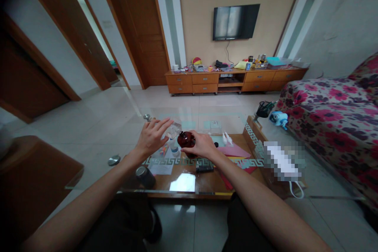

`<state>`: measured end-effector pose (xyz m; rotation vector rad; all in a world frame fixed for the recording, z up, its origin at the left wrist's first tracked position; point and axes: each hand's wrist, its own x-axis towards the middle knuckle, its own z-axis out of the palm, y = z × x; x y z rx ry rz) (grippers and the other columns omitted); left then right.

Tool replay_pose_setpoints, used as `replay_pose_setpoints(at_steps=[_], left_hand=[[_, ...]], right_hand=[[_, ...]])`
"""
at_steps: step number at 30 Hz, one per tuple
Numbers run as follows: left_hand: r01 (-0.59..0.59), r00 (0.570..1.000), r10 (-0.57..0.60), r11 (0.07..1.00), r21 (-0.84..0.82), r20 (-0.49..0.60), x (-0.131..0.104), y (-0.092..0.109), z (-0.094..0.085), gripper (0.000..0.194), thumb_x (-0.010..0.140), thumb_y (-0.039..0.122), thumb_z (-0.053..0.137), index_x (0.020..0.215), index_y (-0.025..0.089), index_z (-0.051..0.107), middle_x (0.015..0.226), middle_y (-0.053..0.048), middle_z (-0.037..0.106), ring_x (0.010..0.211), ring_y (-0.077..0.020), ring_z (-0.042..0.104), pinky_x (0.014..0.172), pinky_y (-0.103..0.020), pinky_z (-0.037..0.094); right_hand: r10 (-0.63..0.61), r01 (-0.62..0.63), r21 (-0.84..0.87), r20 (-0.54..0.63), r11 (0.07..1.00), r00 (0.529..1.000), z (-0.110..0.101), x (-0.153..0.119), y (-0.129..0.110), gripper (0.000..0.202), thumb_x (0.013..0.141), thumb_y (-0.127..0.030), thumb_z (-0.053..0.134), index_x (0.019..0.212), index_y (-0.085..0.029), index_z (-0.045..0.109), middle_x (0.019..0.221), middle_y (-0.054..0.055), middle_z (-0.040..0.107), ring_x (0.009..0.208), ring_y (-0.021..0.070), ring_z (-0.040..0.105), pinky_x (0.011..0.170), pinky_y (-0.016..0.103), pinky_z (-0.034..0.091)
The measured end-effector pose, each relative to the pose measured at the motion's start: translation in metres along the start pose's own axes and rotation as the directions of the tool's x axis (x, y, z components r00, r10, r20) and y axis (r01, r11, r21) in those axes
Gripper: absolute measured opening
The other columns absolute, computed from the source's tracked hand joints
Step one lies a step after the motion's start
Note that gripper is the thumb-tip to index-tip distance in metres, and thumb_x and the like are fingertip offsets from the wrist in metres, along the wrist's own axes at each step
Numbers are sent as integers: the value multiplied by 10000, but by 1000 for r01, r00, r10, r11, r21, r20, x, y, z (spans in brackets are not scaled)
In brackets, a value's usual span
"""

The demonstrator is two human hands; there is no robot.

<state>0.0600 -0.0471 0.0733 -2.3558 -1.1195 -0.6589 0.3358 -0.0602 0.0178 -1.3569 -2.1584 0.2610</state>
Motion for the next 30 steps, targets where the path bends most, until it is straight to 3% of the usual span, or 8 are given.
replay_pose_setpoints(at_steps=[30], left_hand=[[-15,1000,14,1000,-25,-26,-1,1,2,703,888,105,633,1554,287,507,1575,-39,569,1244,-341,564,1033,-521,418]], right_hand=[[-13,13,-3,1,1000,1000,1,-1,1,858,749,-764,797,1436,-294,590,1160,94,793,1026,356,759,873,451,570]])
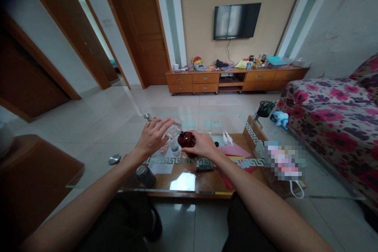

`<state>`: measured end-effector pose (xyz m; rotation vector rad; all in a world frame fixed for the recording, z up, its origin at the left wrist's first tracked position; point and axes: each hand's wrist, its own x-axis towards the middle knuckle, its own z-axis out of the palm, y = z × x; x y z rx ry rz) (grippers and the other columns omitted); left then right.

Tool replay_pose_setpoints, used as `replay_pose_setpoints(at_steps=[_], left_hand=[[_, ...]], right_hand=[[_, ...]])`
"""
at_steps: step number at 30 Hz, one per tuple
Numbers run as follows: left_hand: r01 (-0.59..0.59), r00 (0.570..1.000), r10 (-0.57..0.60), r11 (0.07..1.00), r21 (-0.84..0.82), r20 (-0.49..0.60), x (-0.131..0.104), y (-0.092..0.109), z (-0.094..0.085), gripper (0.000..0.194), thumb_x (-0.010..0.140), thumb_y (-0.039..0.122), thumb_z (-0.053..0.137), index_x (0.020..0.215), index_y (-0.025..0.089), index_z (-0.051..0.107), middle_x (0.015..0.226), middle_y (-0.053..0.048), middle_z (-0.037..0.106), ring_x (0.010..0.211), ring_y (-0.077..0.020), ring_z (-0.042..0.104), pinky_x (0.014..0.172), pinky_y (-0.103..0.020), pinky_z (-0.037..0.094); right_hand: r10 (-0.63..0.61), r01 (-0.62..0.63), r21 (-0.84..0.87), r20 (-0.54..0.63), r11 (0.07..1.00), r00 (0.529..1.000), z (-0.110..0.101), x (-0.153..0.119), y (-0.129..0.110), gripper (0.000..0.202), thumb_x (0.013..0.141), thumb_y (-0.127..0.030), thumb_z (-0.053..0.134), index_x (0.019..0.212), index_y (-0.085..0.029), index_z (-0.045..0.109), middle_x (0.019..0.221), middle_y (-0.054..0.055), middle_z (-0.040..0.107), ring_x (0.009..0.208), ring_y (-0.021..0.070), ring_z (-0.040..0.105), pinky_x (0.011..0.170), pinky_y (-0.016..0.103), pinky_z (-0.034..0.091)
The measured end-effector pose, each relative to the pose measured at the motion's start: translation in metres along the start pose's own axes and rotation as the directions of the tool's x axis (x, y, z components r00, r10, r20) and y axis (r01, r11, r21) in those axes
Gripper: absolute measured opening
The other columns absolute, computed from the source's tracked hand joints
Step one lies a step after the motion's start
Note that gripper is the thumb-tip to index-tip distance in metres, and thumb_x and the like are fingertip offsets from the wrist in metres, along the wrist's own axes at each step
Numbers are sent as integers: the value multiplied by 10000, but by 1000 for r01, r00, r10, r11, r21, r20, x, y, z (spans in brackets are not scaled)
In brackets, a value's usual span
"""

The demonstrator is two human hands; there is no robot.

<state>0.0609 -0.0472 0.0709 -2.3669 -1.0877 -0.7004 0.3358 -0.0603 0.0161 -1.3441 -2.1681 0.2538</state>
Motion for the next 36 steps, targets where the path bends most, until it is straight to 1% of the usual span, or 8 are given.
replay_pose_setpoints(at_steps=[10,16,22,30,36], left_hand=[[-6,1000,6,1000,10,4,0,-1,1,714,874,96,637,1551,283,511,1580,-40,563,1251,-336,555,1040,-524,423],[-10,1000,10,1000,14,-1,-1,-1,1,725,872,89,620,1560,289,504,1572,-40,572,1248,-340,559,1033,-527,427],[-15,1000,15,1000,7,-4,-1,-1,0,757,869,92,626,1580,306,477,1577,-42,566,1249,-344,560,1028,-537,432],[-11,1000,10,1000,18,19,-2,-1,0,739,872,92,628,1568,299,492,1597,-31,545,1260,-344,548,1040,-531,431],[-19,1000,19,1000,8,10,-2,-1,0,752,875,82,612,1581,305,479,1598,-34,545,1261,-345,551,1038,-534,437]], right_hand=[[8,-8,-29,6,1000,1000,0,0,-1,853,749,-780,783,1416,-280,602,1136,97,799,1003,361,763,839,442,567],[8,-8,-8,5,1000,1000,0,0,-1,835,747,-753,800,1411,-286,608,1160,100,794,1032,365,756,864,445,558],[30,-29,-18,20,999,999,-2,0,-4,819,741,-709,820,1406,-277,615,1132,106,799,1007,367,756,837,445,557],[14,-14,-5,23,1000,1000,0,0,-1,866,747,-759,798,1440,-285,589,1148,96,797,1036,361,759,870,438,554],[8,-9,16,32,1000,999,0,0,0,870,749,-757,795,1453,-291,582,1163,98,793,1059,351,752,893,440,553]])
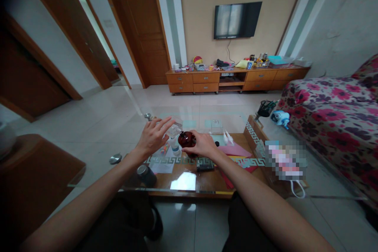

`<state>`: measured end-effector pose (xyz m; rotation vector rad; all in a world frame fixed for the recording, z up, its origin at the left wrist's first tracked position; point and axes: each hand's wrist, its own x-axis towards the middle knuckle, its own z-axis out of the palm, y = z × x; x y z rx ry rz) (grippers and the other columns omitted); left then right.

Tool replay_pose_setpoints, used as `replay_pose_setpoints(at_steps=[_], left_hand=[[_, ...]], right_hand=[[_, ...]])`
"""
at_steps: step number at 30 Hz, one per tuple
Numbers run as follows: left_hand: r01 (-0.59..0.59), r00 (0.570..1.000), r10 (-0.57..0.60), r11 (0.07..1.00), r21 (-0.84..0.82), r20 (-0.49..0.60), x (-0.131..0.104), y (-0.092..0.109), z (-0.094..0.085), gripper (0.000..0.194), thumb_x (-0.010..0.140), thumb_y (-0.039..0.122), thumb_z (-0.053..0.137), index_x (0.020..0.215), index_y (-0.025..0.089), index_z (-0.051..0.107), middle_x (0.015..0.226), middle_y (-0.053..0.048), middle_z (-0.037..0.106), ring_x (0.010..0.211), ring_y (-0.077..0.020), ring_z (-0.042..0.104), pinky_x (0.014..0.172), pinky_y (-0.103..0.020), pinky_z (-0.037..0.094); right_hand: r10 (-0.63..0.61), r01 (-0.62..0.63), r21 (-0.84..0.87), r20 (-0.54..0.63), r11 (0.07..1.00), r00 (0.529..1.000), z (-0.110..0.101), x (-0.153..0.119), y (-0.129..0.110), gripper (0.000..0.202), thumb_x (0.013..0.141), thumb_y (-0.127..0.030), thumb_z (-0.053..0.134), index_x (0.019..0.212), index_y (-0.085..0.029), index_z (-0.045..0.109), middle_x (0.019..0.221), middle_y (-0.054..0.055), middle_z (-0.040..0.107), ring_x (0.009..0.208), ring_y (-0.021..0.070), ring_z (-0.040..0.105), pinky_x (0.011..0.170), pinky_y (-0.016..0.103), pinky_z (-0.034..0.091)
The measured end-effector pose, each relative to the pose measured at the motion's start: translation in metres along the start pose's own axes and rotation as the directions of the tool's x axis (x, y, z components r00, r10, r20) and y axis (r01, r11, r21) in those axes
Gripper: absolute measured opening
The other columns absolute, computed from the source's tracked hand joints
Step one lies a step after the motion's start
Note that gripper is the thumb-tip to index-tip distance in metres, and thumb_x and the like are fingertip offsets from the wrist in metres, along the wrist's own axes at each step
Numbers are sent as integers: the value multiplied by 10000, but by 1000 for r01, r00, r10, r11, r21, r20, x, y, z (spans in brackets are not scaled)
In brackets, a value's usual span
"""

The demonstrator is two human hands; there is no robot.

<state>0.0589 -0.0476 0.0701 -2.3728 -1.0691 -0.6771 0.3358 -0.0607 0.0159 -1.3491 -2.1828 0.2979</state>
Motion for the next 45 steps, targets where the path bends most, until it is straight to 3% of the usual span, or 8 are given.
replay_pose_setpoints(at_steps=[45], left_hand=[[-13,1000,13,999,31,19,0,1,0,744,916,86,575,1607,325,441,1626,-29,511,1286,-357,532,1002,-547,435]], right_hand=[[-5,5,-24,10,1000,1000,1,0,2,840,759,-723,796,1453,-296,591,1143,101,792,1053,361,745,885,471,569]])
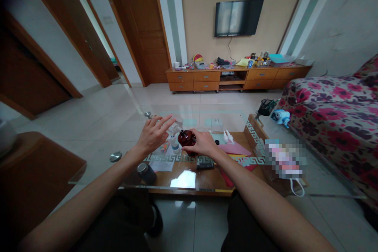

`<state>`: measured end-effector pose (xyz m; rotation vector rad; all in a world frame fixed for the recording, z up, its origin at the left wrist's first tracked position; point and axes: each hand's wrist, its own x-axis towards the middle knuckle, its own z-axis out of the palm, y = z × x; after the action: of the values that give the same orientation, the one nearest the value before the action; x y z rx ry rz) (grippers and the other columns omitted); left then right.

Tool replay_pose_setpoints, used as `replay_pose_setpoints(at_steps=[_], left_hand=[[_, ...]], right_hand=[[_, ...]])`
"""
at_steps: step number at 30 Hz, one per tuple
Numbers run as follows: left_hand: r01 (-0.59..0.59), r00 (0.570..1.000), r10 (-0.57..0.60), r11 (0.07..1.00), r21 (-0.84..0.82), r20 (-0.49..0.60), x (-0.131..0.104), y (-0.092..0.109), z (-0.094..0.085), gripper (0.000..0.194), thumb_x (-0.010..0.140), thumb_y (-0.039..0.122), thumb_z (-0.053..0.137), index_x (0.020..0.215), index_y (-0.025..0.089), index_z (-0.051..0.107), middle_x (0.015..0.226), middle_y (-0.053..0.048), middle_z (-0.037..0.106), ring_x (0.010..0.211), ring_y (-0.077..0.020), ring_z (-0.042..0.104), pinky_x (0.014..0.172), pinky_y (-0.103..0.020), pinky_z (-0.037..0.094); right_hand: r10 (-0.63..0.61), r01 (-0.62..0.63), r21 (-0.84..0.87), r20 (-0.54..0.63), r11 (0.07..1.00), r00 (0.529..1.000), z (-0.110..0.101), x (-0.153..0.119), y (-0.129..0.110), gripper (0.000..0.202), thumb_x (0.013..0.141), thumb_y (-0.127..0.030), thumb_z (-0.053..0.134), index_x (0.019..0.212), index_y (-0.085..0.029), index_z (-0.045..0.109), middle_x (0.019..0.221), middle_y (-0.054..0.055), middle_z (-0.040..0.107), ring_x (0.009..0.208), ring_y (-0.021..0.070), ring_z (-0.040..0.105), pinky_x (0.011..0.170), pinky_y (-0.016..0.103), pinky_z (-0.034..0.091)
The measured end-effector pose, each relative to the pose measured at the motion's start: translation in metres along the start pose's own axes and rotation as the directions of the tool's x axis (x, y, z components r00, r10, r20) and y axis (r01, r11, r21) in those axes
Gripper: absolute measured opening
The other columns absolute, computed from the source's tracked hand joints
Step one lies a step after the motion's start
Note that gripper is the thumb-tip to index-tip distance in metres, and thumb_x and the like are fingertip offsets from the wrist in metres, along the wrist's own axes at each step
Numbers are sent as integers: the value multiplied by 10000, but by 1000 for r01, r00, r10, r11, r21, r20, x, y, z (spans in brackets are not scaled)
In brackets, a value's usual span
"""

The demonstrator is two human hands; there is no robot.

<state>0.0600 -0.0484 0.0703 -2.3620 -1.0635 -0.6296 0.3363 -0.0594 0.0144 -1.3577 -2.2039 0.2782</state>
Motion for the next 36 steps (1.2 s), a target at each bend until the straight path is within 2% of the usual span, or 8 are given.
replay_pose_setpoints(at_steps=[14,29,36], left_hand=[[-35,998,37,999,42,-57,-1,-2,5,741,905,94,599,1599,315,463,1614,-39,526,1255,-343,546,988,-534,451],[-52,998,54,997,58,-39,0,-2,3,681,935,114,595,1582,297,491,1628,-32,508,1252,-339,539,992,-532,452],[-64,995,68,997,48,-73,-1,-2,4,736,930,101,578,1619,315,437,1615,-46,523,1260,-341,544,993,-538,449]], right_hand=[[-1,1,0,1,1000,1000,1,0,0,841,743,-756,799,1415,-289,603,1139,100,791,1045,368,747,876,460,563],[8,-8,-2,18,1000,1000,0,-1,-1,840,748,-745,806,1427,-298,596,1129,95,793,1047,358,747,894,465,568],[14,-14,7,23,1000,1000,-1,-1,-3,813,750,-734,808,1400,-285,617,1106,97,796,1032,364,748,872,459,569]])
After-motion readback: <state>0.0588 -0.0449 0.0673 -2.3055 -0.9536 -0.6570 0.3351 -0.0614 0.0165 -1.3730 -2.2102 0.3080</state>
